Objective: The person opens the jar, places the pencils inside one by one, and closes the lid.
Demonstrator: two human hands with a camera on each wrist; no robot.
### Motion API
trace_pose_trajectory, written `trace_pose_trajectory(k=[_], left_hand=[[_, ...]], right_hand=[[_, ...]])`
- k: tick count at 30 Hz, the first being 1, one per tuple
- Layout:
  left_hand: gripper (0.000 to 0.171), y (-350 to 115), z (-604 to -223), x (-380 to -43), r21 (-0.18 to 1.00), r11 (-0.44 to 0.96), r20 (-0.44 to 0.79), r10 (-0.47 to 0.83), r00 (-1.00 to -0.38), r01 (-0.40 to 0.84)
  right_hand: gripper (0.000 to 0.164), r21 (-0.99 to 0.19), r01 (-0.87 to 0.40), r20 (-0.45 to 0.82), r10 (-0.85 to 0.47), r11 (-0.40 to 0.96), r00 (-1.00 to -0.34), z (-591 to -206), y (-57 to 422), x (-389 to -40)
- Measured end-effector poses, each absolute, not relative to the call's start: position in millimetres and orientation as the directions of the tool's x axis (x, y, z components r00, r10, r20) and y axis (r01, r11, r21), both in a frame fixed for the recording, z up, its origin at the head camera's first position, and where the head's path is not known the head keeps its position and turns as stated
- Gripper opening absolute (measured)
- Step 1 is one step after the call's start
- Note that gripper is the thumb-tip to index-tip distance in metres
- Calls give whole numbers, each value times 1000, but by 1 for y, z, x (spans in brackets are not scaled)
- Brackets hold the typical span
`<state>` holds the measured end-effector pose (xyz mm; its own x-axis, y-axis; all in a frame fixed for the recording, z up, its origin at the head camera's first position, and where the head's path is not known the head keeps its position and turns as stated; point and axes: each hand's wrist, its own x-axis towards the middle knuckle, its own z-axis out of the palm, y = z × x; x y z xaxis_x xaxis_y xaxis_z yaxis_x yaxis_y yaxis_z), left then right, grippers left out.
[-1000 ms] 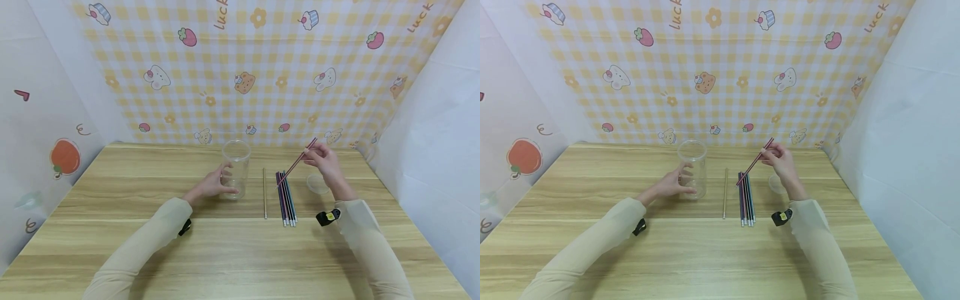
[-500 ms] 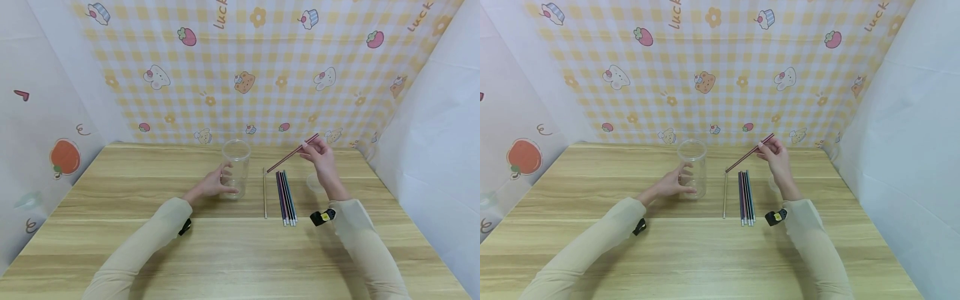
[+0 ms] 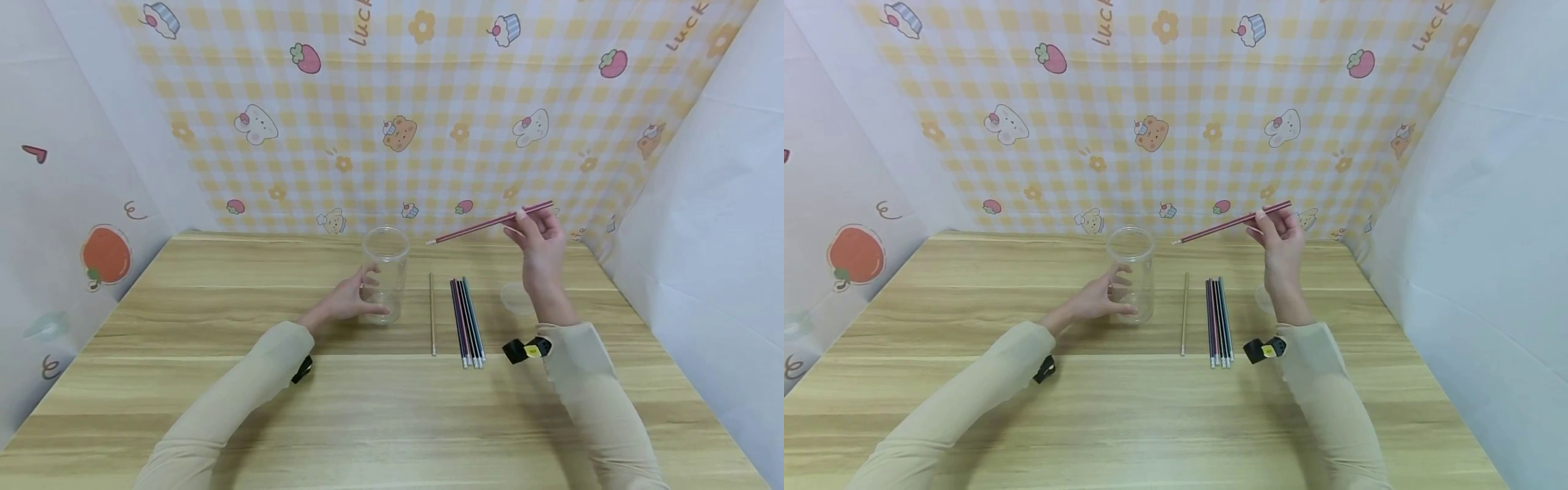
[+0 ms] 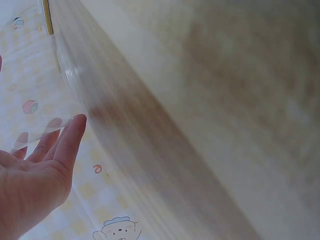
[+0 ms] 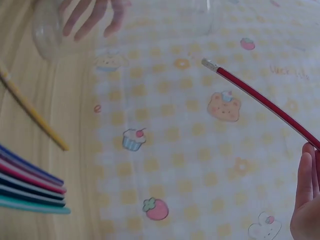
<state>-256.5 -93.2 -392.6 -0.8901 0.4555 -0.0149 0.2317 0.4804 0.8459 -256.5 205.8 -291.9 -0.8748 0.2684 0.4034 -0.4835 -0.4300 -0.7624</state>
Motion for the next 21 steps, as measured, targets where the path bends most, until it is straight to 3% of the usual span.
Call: trace_pose_trajectory(k=[10, 21], left_hand=[[82, -95, -403, -263, 843, 484, -9, 450, -893, 236], [81, -95, -404, -263, 843, 482, -1, 445, -896, 238]], right_hand=[[12, -694, -520, 434, 288, -497, -854, -276, 185, -246], [14, -787, -505, 469, 189, -355, -863, -282, 155, -245]])
